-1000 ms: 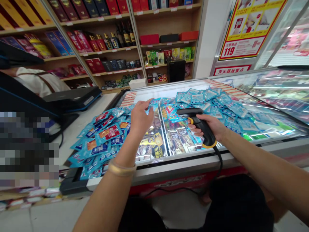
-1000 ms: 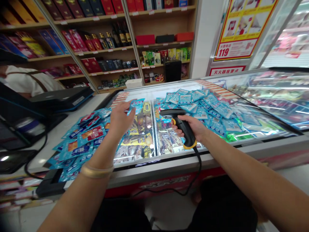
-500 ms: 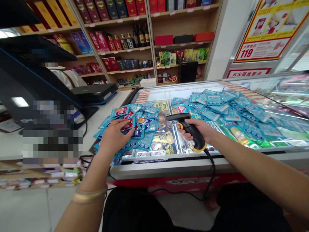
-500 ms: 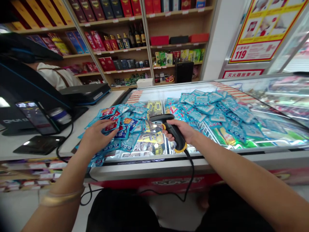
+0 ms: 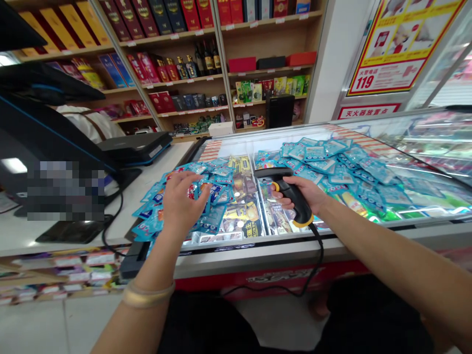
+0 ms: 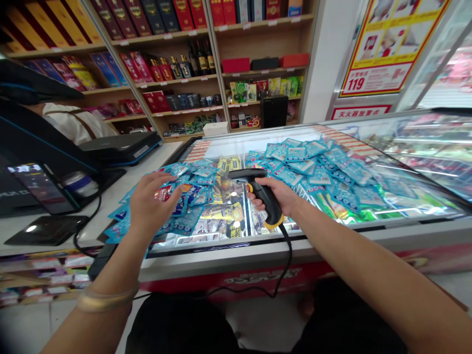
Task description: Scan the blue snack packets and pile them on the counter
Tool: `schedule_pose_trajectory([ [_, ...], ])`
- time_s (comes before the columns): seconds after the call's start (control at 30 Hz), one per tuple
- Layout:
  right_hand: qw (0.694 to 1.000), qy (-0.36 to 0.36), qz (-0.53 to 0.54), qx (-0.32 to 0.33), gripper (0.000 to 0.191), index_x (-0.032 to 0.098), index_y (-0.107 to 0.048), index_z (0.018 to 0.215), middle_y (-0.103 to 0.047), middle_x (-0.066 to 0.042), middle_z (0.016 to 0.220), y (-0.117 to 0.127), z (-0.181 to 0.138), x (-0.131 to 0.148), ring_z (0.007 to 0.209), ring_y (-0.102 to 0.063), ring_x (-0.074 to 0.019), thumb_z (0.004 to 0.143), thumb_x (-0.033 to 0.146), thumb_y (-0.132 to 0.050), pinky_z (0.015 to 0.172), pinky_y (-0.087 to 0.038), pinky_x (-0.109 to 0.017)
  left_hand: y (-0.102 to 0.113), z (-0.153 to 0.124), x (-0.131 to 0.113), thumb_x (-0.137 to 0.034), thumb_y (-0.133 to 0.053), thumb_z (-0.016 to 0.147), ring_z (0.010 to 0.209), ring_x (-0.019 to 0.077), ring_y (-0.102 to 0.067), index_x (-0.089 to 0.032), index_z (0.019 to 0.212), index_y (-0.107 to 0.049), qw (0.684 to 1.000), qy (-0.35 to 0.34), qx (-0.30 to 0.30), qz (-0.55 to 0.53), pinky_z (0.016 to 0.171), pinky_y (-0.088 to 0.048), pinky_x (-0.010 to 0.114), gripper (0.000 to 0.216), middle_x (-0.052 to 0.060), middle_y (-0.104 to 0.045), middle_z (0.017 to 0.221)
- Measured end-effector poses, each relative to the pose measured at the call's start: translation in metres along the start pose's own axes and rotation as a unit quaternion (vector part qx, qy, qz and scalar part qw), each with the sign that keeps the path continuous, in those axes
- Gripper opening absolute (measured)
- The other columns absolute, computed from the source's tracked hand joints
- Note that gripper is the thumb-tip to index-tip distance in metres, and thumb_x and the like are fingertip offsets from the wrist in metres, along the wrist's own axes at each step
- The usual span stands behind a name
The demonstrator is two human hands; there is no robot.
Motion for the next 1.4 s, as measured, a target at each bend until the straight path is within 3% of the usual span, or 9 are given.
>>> schedule_pose_trajectory([
  [0.17,0.996,0.064,-0.016,-0.065,0.019,0.015,-0.058,0.091,-0.050,-0.003,0.073,0.031,-0.048,0.035,0.053,-0.039,-0.0110,0.082,0.032,-0.061,0.043,-0.037,-0.023,-0.064,0.021,-0.071,-0.032,-0.059,0.086,0.108,0.0219,-0.062,-0.023,0.092,-0.070,0.993,-0.005,0.085,-0.081,0.103,-0.046,0.036,0.015,0.006,-0.072,0.104],
  [0.3,0.985,0.100,-0.029,-0.137,0.017,0.019,-0.056,0.089,-0.047,-0.002,0.073,0.064,-0.093,0.052,0.053,-0.036,-0.0119,0.080,0.032,-0.061,0.041,-0.034,-0.024,-0.128,0.031,-0.119,-0.031,-0.061,0.086,0.106,0.0225,-0.064,-0.020,0.095,-0.071,0.973,0.047,0.185,-0.127,0.098,-0.047,0.035,0.018,0.007,-0.073,0.107],
  [0.4,0.979,0.115,-0.018,-0.169,0.017,0.019,-0.056,0.088,-0.046,-0.002,0.073,0.082,-0.114,0.055,0.053,-0.034,-0.0119,0.079,0.032,-0.062,0.041,-0.034,-0.024,-0.171,0.028,-0.145,-0.039,-0.061,0.088,0.107,0.0245,-0.064,-0.018,0.105,-0.070,0.948,0.095,0.273,-0.136,0.095,-0.047,0.035,0.028,0.011,-0.072,0.112],
  [0.5,0.977,0.120,0.008,-0.175,0.018,0.018,-0.056,0.090,-0.047,-0.002,0.072,0.091,-0.119,0.053,0.053,-0.036,-0.0114,0.078,0.031,-0.063,0.042,-0.036,-0.023,-0.197,0.023,-0.160,-0.048,-0.061,0.087,0.117,0.0285,-0.060,-0.017,0.119,-0.063,0.940,0.107,0.309,-0.100,0.099,-0.044,0.038,0.044,0.014,-0.069,0.119],
  [0.67,0.976,0.129,0.021,-0.174,0.018,0.017,-0.057,0.091,-0.051,-0.003,0.072,0.094,-0.114,0.054,0.054,-0.041,-0.0118,0.080,0.030,-0.061,0.044,-0.040,-0.023,-0.215,0.018,-0.167,-0.058,-0.065,0.081,0.132,0.0353,-0.047,-0.015,0.126,-0.058,0.952,0.090,0.294,-0.007,0.108,-0.035,0.043,0.063,0.021,-0.059,0.129],
  [0.93,0.975,0.134,0.013,-0.176,0.018,0.016,-0.058,0.091,-0.052,-0.004,0.073,0.092,-0.117,0.055,0.054,-0.040,-0.0117,0.082,0.031,-0.060,0.044,-0.040,-0.023,-0.219,0.015,-0.156,-0.053,-0.075,0.074,0.131,0.0342,-0.048,-0.018,0.115,-0.063,0.940,0.146,0.307,-0.033,0.109,-0.036,0.042,0.056,0.018,-0.057,0.132],
  [1.07,0.975,0.135,0.013,-0.176,0.020,0.016,-0.057,0.091,-0.051,-0.003,0.072,0.090,-0.117,0.055,0.053,-0.041,-0.0111,0.079,0.030,-0.062,0.045,-0.040,-0.022,-0.220,0.017,-0.147,-0.044,-0.068,0.081,0.129,0.0314,-0.053,-0.018,0.106,-0.068,0.939,0.164,0.293,-0.074,0.109,-0.038,0.042,0.036,0.016,-0.064,0.126],
  [1.27,0.974,0.125,0.023,-0.187,0.019,0.016,-0.057,0.092,-0.051,-0.003,0.071,0.093,-0.118,0.053,0.052,-0.040,-0.0111,0.078,0.029,-0.061,0.044,-0.039,-0.022,-0.226,0.021,-0.129,-0.028,-0.062,0.082,0.104,0.0261,-0.068,-0.019,0.077,-0.065,0.927,0.203,0.226,-0.218,0.096,-0.049,0.039,0.010,0.009,-0.074,0.096],
  [1.4,0.977,0.124,0.013,-0.172,0.017,0.018,-0.055,0.091,-0.051,-0.003,0.071,0.091,-0.118,0.053,0.053,-0.041,-0.0119,0.080,0.029,-0.061,0.044,-0.038,-0.022,-0.224,0.022,-0.116,-0.022,-0.057,0.082,0.071,0.0190,-0.068,-0.020,0.077,-0.058,0.875,0.290,0.174,-0.347,0.071,-0.055,0.033,0.005,0.003,-0.067,0.075],
])
Point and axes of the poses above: each hand's wrist, its own z-axis towards the middle knuckle, its own y-axis out of the back of the hand, x = y × z, the point moved 7 cm from there along z, towards the middle knuckle
